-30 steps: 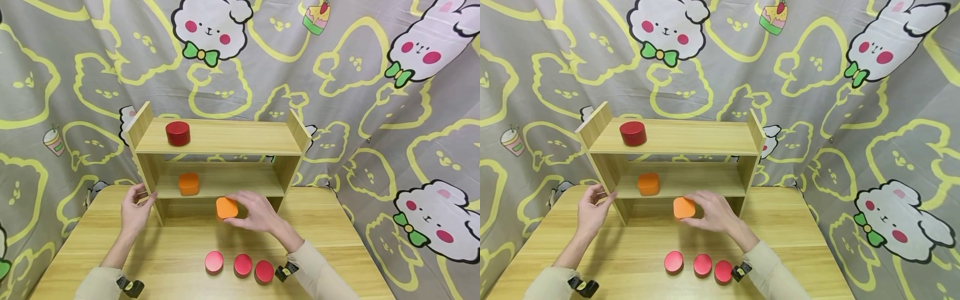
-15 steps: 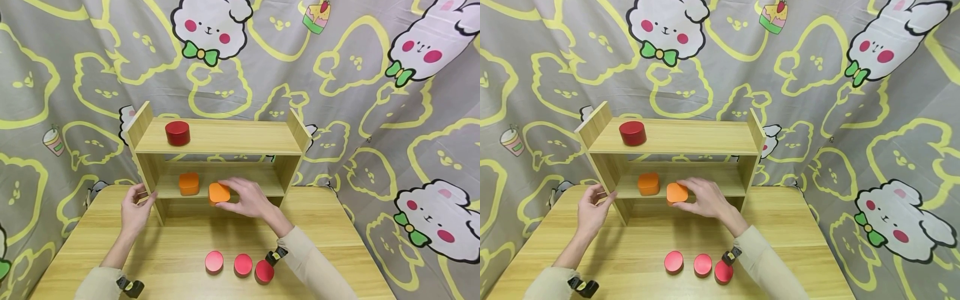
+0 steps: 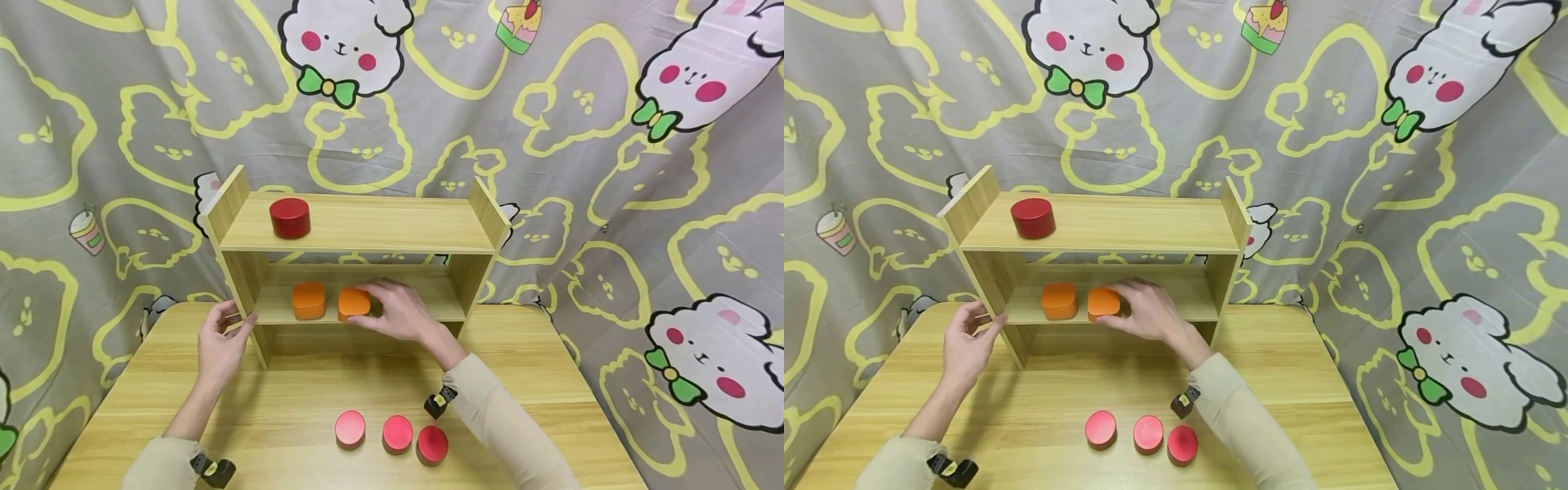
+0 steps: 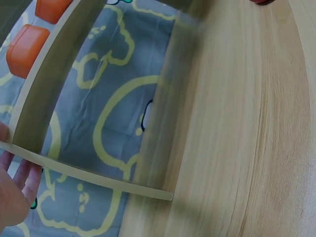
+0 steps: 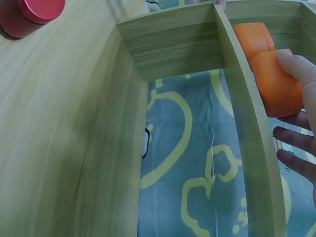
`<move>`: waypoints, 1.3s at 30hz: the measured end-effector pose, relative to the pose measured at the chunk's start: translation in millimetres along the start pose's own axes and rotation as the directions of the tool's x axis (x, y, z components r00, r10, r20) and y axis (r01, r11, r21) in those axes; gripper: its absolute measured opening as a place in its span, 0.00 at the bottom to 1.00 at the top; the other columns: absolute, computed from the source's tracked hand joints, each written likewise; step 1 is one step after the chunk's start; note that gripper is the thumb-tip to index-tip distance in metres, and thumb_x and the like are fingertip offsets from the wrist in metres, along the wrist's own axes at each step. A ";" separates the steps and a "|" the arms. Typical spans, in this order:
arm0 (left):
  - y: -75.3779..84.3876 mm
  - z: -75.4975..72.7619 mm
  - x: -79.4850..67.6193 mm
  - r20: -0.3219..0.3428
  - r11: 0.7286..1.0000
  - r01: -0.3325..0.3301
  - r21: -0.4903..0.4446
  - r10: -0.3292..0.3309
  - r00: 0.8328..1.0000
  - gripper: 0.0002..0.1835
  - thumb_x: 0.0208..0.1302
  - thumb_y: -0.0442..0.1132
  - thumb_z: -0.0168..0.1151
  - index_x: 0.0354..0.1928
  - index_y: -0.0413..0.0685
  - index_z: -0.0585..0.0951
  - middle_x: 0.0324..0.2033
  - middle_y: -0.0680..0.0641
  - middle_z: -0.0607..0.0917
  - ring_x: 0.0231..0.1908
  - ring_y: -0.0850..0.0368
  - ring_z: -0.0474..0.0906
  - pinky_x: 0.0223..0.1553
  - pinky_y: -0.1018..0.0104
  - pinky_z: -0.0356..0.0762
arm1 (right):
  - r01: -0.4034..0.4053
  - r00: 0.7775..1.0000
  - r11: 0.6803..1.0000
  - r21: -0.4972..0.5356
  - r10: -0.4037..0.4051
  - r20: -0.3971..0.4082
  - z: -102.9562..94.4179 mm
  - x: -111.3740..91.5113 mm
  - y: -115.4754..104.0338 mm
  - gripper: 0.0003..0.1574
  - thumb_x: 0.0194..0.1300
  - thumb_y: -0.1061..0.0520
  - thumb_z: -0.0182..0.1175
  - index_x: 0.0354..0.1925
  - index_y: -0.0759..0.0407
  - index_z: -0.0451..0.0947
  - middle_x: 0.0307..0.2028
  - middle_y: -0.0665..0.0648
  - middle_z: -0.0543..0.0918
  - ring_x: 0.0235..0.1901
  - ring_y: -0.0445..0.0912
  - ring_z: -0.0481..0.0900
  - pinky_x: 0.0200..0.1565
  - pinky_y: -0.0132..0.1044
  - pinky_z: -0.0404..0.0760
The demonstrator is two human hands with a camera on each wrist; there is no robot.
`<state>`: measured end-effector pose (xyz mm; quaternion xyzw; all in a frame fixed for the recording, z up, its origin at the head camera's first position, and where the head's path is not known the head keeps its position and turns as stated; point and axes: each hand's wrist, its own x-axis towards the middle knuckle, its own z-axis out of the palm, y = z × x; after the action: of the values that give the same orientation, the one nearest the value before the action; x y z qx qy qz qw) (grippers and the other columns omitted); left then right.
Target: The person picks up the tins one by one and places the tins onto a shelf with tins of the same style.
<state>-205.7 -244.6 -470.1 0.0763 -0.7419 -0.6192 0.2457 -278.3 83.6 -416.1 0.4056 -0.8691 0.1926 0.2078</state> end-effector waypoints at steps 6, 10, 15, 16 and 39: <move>0.8 1.2 -0.7 -0.003 1.000 0.002 0.004 -0.002 1.000 0.18 0.69 0.30 0.68 0.59 0.35 0.78 0.42 0.66 0.80 0.44 0.73 0.79 0.42 0.87 0.81 | -0.040 0.998 0.999 0.004 0.040 0.038 1.6 5.3 0.7 0.39 0.62 0.31 0.73 0.63 0.48 0.83 0.56 0.51 0.89 0.50 0.45 0.89 0.44 0.38 0.89; 0.8 0.8 -0.5 -0.001 1.000 0.001 -0.002 -0.001 1.000 0.18 0.69 0.29 0.67 0.58 0.37 0.78 0.42 0.66 0.80 0.44 0.73 0.79 0.42 0.87 0.80 | -0.047 0.998 0.999 -0.002 0.047 0.051 3.0 8.9 0.6 0.39 0.62 0.31 0.72 0.63 0.49 0.83 0.56 0.52 0.89 0.51 0.46 0.89 0.47 0.40 0.90; 0.9 0.7 -1.0 -0.003 1.000 -0.004 0.002 0.004 1.000 0.17 0.70 0.29 0.67 0.58 0.36 0.78 0.42 0.66 0.80 0.44 0.73 0.79 0.43 0.87 0.81 | -0.060 0.996 0.998 -0.020 0.061 0.071 5.9 12.6 0.8 0.38 0.65 0.30 0.70 0.64 0.48 0.83 0.56 0.52 0.89 0.51 0.46 0.89 0.46 0.40 0.90; 0.9 0.9 -1.1 -0.004 1.000 -0.003 0.004 0.003 1.000 0.17 0.70 0.29 0.67 0.58 0.36 0.78 0.42 0.66 0.79 0.44 0.72 0.79 0.43 0.87 0.81 | -0.063 0.995 0.998 -0.023 0.065 0.075 6.4 13.2 0.8 0.38 0.65 0.30 0.69 0.64 0.48 0.82 0.56 0.52 0.89 0.51 0.46 0.89 0.46 0.40 0.90; 0.2 1.1 -0.8 -0.011 1.000 -0.001 -0.003 0.001 1.000 0.17 0.69 0.29 0.67 0.58 0.36 0.78 0.42 0.66 0.79 0.44 0.72 0.79 0.43 0.87 0.81 | -0.043 0.997 0.995 -0.091 0.049 0.056 -8.6 -7.9 -6.2 0.44 0.67 0.29 0.65 0.72 0.49 0.74 0.67 0.53 0.82 0.66 0.51 0.82 0.59 0.49 0.88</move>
<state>-205.5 -243.2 -470.3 0.0789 -0.7397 -0.6196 0.2505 -267.0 89.2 -411.9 0.3811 -0.8916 0.1462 0.1958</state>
